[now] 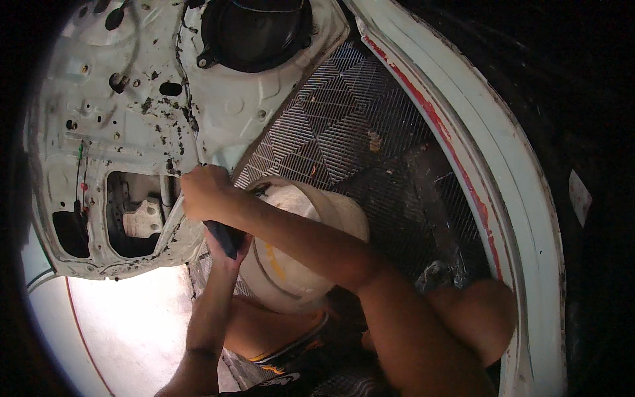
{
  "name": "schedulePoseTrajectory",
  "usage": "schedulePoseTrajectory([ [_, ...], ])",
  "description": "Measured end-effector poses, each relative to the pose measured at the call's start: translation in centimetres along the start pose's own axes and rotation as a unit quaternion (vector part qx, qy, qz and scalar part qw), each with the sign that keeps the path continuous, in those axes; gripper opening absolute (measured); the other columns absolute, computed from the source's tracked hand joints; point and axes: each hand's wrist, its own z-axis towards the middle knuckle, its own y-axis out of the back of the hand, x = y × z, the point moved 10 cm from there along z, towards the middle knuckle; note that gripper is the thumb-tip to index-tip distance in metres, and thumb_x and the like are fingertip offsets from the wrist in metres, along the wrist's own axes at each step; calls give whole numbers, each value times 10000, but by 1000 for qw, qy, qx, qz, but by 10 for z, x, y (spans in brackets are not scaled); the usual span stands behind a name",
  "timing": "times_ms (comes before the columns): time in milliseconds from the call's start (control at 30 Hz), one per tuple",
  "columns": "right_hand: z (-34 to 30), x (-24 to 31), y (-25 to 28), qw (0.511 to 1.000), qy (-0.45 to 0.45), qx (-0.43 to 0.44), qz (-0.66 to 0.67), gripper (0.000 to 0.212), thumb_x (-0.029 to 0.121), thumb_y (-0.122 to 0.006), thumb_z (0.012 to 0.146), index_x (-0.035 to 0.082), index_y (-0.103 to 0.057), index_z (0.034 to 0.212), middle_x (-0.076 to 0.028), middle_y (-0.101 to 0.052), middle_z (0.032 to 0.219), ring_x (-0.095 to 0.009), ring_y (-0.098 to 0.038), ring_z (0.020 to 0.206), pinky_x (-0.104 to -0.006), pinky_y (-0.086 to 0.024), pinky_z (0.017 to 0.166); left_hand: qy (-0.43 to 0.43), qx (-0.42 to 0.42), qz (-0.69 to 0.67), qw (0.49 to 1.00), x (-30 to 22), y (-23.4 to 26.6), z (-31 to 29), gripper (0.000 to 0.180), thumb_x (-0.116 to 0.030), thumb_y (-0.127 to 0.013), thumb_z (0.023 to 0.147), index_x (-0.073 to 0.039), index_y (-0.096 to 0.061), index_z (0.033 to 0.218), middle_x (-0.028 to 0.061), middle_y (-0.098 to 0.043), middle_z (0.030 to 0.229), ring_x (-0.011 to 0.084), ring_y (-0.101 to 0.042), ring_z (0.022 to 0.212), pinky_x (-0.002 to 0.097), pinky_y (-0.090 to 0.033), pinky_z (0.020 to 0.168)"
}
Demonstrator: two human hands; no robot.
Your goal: The person walks to a white car and sits inside the open driver door. Using a sponge and a bucket, they scrub the interior metal surface of the door panel, repeatedly dipping the sponge and wiping the area.
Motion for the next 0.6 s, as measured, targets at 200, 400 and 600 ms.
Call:
schedulePoseTrajectory([
  [200, -13, -13, -14, 996, 26, 54, -72, 331, 292, -726, 763, -9, -737, 901, -227, -722, 832, -405, -727, 812, -490, -582, 738, -56, -106, 22, 992, 3, -15, -2, 771, -740, -505, 930, -131, -541, 1402, 85, -613, 1335, 284, -586, 1232, 452, -503, 1020],
  [400, -4, -31, -20, 987, -1, 158, 14, 472, 347, -728, 781, -25, -712, 1070, -227, -737, 907, -348, -742, 844, -479, -579, 743, -11, 37, 35, 999, -10, 1, -3, 826, -709, -592, 903, -62, -488, 1405, 166, -574, 1295, 277, -579, 1060, 312, -521, 767],
  [600, -21, -106, 100, 994, 4, -9, 111, 336, 196, -658, 854, -83, -701, 1035, -285, -714, 1043, -362, -738, 855, -472, -578, 747, 53, -48, 332, 940, -1, -19, -21, 496, -221, -778, 899, -2, -582, 1299, 173, -675, 1167, 286, -682, 981, 328, -564, 743],
])
